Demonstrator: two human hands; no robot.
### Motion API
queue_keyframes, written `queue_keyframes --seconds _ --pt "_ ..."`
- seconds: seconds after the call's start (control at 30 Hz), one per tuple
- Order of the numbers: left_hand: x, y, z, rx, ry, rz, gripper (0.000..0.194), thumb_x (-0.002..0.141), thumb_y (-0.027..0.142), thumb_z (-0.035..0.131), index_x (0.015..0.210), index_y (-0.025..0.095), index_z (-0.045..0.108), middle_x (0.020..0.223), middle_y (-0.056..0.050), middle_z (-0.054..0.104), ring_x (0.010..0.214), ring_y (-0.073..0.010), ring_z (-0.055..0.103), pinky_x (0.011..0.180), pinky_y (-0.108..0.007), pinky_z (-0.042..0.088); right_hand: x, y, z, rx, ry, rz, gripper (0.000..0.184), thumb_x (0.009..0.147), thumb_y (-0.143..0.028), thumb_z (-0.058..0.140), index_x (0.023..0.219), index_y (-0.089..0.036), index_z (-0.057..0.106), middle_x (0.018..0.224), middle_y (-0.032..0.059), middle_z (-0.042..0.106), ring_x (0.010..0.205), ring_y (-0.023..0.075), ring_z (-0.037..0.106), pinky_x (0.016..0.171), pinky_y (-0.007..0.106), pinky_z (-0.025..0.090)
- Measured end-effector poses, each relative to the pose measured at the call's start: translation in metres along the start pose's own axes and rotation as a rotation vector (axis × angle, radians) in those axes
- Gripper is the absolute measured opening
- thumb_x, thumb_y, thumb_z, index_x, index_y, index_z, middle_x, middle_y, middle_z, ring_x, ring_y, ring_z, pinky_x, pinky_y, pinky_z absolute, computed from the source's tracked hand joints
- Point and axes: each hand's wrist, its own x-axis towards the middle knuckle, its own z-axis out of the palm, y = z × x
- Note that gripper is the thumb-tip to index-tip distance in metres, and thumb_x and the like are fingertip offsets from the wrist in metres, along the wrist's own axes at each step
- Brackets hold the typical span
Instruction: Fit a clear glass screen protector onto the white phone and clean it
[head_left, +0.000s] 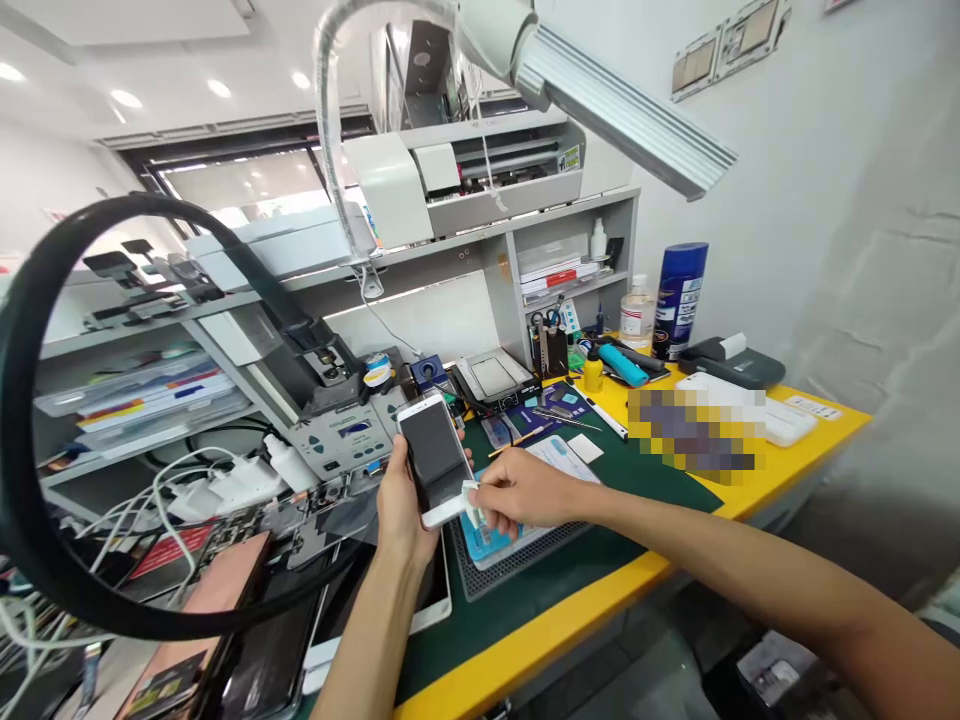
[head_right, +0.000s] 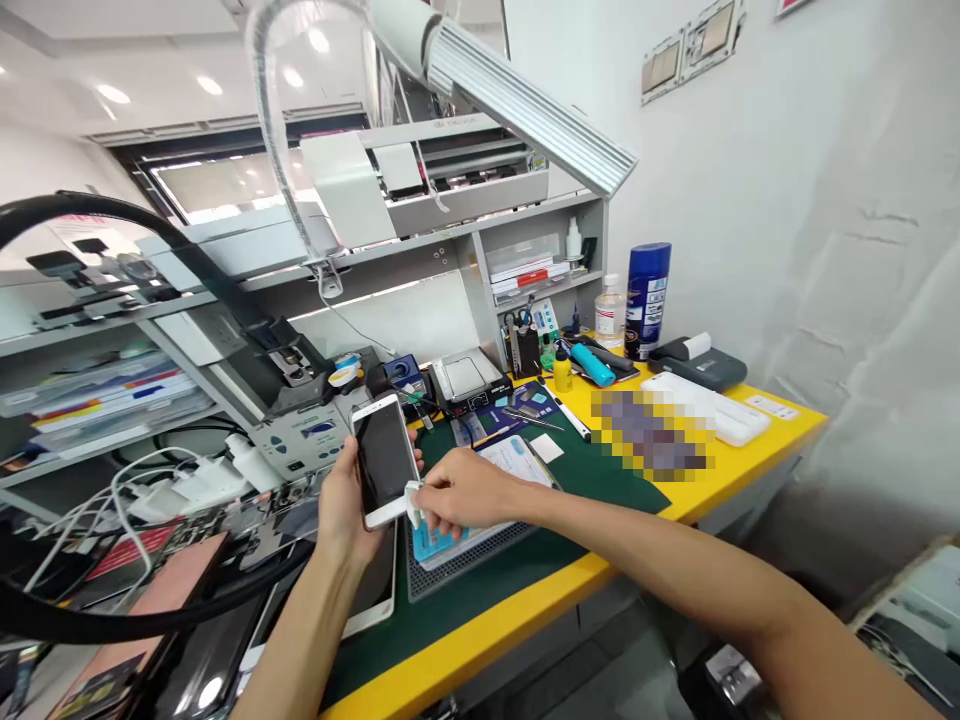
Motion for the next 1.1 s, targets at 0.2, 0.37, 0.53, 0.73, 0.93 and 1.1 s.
queue_keyframes --seconds 0.2,0.37,0.53,0.73,0.93,1.1 --pt "0.001 -0.004 0.0 0.087 0.012 -0.082 0.042 0.099 0.041 0.048 0.112 0.009 0.07 0.089 -0.013 0.076 0.075 -0.0223 0.074 0.067 -0.03 0.061 0.004 0.0 -0.011 0.03 0.014 -0.003 0.042 0.089 -0.034 0.058 0.052 -0.015 0.058 0.043 -0.001 0.055 0.038 0.01 0.056 0.038 0.017 0.041" --pt "-0.004 -0.011 0.005 0.15 -0.003 -0.194 0.04 0.095 0.043 0.056 0.116 0.011 0.068 0.084 -0.01 0.076 0.068 -0.0215 0.074 0.063 -0.029 0.059 0.011 0.006 -0.033 0.1 0.166 -0.007 0.041 0.087 -0.037 0.059 0.052 -0.016 0.057 0.04 -0.0023 0.052 0.034 0.0094 0.051 0.034 0.018 0.035" --pt "-0.007 -0.012 0.006 0.216 -0.025 -0.321 0.043 0.092 0.046 0.06 0.117 0.011 0.068 0.083 -0.011 0.076 0.067 -0.0224 0.073 0.061 -0.03 0.059 0.018 0.011 -0.051 0.184 0.349 -0.004 0.038 0.081 -0.036 0.061 0.048 -0.017 0.054 0.037 -0.0011 0.051 0.03 0.0106 0.048 0.031 0.02 0.031" --pt "-0.002 -0.005 0.0 0.109 -0.185 -0.353 0.044 0.098 0.041 0.047 0.124 0.009 0.063 0.086 -0.014 0.076 0.066 -0.0233 0.073 0.062 -0.034 0.061 0.022 0.014 -0.074 0.179 0.597 0.002 0.034 0.079 -0.036 0.06 0.051 -0.018 0.053 0.041 -0.0016 0.051 0.034 0.01 0.049 0.031 0.02 0.032" --pt "0.0 0.006 -0.006 -0.048 -0.192 -0.271 0.05 0.102 0.04 0.035 0.131 0.005 0.056 0.098 -0.017 0.075 0.071 -0.0247 0.074 0.064 -0.037 0.062 0.008 0.019 -0.118 0.031 0.669 0.05 0.034 0.076 -0.028 0.058 0.044 -0.018 0.052 0.038 0.0008 0.052 0.034 0.0102 0.048 0.035 0.021 0.034" --pt "0.001 0.008 -0.006 -0.112 -0.176 -0.25 0.056 0.103 0.04 0.03 0.139 0.002 0.049 0.108 -0.022 0.073 0.078 -0.0277 0.074 0.07 -0.041 0.062 -0.003 0.023 -0.136 -0.129 0.582 0.172 0.034 0.071 -0.02 0.059 0.038 -0.018 0.052 0.036 0.0029 0.054 0.034 0.0122 0.049 0.036 0.023 0.034"
